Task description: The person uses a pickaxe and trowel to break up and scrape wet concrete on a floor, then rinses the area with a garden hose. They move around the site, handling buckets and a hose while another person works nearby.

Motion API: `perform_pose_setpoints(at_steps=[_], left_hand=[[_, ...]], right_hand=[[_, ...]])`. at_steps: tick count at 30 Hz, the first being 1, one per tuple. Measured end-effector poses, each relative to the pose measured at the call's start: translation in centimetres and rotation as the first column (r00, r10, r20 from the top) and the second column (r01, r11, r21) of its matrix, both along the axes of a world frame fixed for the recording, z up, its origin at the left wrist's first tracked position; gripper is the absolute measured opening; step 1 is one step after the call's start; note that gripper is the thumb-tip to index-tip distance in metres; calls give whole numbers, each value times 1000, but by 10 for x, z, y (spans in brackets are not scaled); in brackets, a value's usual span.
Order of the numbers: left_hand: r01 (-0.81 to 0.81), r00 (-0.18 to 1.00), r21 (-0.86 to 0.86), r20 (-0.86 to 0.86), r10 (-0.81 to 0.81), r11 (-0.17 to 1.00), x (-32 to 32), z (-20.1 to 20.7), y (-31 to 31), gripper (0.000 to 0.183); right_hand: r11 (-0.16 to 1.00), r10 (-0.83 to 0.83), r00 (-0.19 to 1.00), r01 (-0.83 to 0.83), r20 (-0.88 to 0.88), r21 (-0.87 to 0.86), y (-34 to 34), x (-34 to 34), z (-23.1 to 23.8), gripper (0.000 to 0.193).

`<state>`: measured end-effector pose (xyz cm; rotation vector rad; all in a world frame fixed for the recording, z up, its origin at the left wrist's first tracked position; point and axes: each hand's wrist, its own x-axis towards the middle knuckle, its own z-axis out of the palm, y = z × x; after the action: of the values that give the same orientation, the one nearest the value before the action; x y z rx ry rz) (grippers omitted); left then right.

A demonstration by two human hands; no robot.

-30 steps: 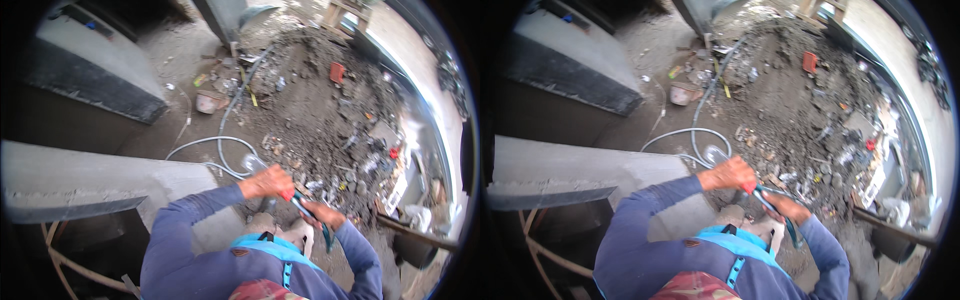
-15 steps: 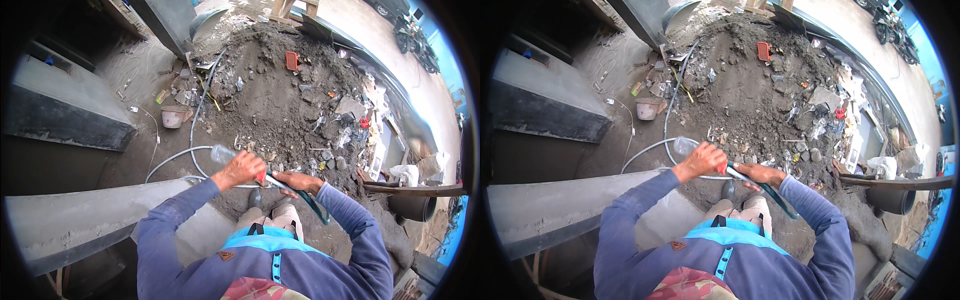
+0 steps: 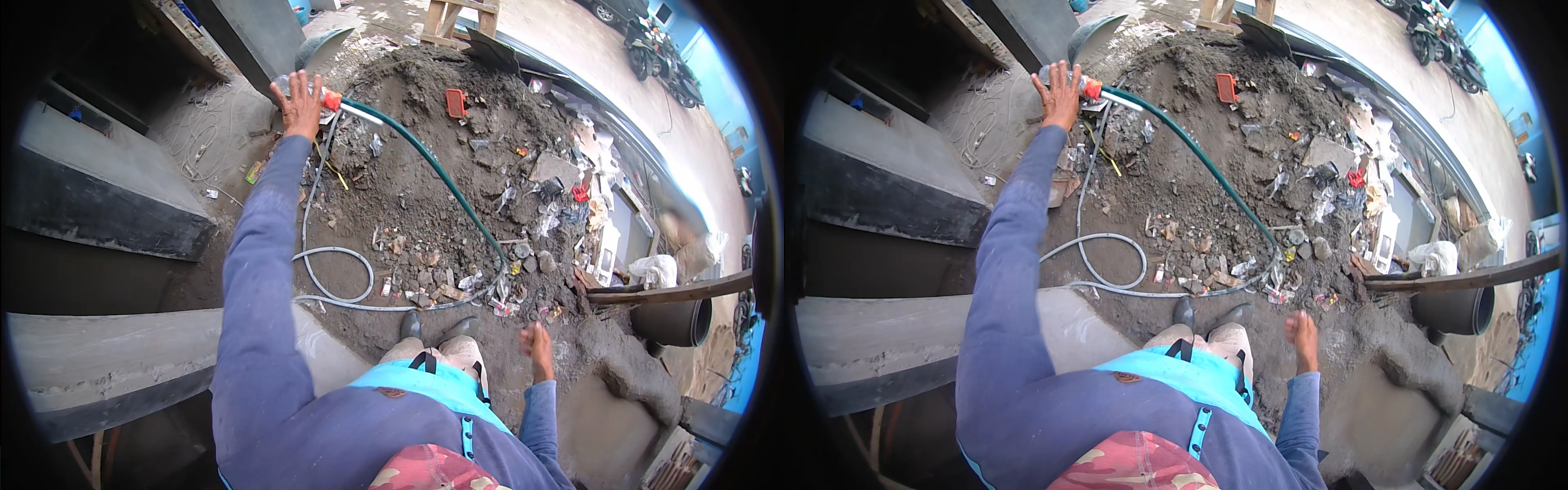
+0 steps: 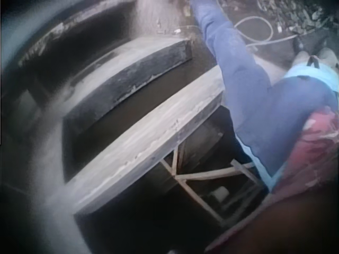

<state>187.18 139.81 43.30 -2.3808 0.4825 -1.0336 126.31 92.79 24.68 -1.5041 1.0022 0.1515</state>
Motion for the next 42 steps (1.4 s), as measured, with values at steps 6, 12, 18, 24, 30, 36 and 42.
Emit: perform_pose_setpoints(at_steps=[6,12,18,24,30,36,42], left_hand=[[-134,565,-652,-669,-483,747,-100,-192,-92,44],[482,-158,-154,-984,-87,862,-394,-402,-105,57],[107,-607,-297,-775,-174,949,-448,-392,-109,34],[-556,-514,81,-815,-266,827,-443,-349,-224,19],[-506,-454,-151,-791,-411,849,-448,-319,-389,27],[-367,-475,-237,-784,-400,899,-485,-308,-513,29],[-100,-491,-76,-863,-116,992,-529,-312,-572,30]], right_hand=[[928,-351,839,370,-415,-38,52,-279,-108,36],[957,-104,704,262,-702,122,144,-413,-120,29],[974,-62,806,178,-589,141,170,-388,-127,27],[482,-791,467,874,-395,67,103,-389,-83,17],[206,-908,213,977,-360,59,72,-434,-69,18],[187,-901,220,975,-374,124,26,-435,-80,19],[246,-905,288,955,-313,167,-65,-442,-72,22]])
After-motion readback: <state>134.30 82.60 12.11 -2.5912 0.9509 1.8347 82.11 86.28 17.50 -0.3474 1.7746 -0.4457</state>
